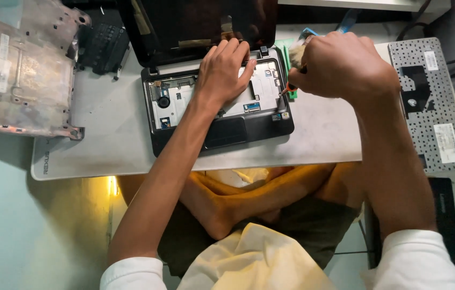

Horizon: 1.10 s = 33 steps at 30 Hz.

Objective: The person uses a plastic pry tool to detach the keyboard from a laptop, removes it, and then uses a screwdriver to remove several screws from the internal chassis.

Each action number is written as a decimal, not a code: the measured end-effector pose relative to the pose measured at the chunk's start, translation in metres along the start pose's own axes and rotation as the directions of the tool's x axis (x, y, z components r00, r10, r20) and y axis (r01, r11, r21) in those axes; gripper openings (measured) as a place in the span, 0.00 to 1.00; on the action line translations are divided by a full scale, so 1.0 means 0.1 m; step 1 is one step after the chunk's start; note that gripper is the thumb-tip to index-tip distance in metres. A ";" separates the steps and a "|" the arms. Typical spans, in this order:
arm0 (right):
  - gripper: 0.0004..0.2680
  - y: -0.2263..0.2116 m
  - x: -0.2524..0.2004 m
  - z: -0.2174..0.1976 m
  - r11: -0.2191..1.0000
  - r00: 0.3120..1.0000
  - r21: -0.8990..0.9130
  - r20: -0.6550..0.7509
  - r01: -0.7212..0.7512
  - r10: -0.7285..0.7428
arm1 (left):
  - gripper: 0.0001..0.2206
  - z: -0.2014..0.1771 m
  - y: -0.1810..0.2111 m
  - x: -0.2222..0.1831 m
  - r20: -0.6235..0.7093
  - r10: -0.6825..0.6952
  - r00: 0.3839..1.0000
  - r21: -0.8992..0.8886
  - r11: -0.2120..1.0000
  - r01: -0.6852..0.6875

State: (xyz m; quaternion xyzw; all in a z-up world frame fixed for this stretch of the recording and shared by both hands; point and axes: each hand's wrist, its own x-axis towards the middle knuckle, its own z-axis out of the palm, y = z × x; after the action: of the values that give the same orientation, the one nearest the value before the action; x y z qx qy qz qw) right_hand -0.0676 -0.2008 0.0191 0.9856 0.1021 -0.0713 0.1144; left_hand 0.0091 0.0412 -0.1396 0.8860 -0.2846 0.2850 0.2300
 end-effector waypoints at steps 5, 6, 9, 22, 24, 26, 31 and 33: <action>0.17 -0.15 0.07 -0.18 0.999 0.994 -0.030 0.107 0.015 -0.012 | 0.07 0.08 -0.04 0.00 0.002 0.011 1.000 0.022 1.000 -0.011; 0.18 -0.18 0.09 -0.19 0.999 0.992 -0.026 0.119 0.030 -0.027 | 0.07 0.09 -0.05 -0.01 -0.019 0.025 1.000 0.030 0.999 -0.024; 0.14 -0.24 0.16 -0.19 0.989 0.985 -0.070 0.121 0.129 -0.120 | 0.08 0.11 -0.07 0.00 -0.047 0.036 0.998 0.031 0.999 -0.035; 0.09 -0.34 0.23 -0.24 0.965 0.962 -0.137 0.188 0.224 -0.197 | 0.08 0.18 -0.10 -0.01 -0.044 0.015 0.999 0.006 1.000 -0.015; 0.12 -0.27 0.25 -0.20 0.953 0.945 -0.077 0.172 0.293 -0.277 | 0.07 0.17 -0.09 -0.01 -0.038 0.013 0.999 -0.004 1.000 -0.013; 0.11 -0.19 0.29 -0.13 0.946 0.949 -0.099 0.090 0.310 -0.301 | 0.07 0.17 -0.08 -0.01 -0.035 0.010 0.999 -0.001 1.000 -0.010; 0.11 -0.06 0.24 0.13 0.834 0.838 0.164 -0.265 0.527 -0.477 | 0.08 0.17 -0.09 -0.01 0.005 -0.012 1.000 0.022 1.000 0.012; 0.04 -0.21 0.12 0.26 0.719 0.646 0.200 -0.637 0.665 -0.420 | 0.08 0.15 -0.07 -0.02 -0.023 0.002 1.000 0.016 1.000 -0.001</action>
State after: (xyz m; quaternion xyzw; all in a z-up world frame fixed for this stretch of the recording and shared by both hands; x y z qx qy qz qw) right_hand -0.0632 -0.1852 -0.0126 0.8825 0.4108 0.1628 -0.1610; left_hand 0.0180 0.0383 -0.1536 0.8842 -0.2803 0.2978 0.2259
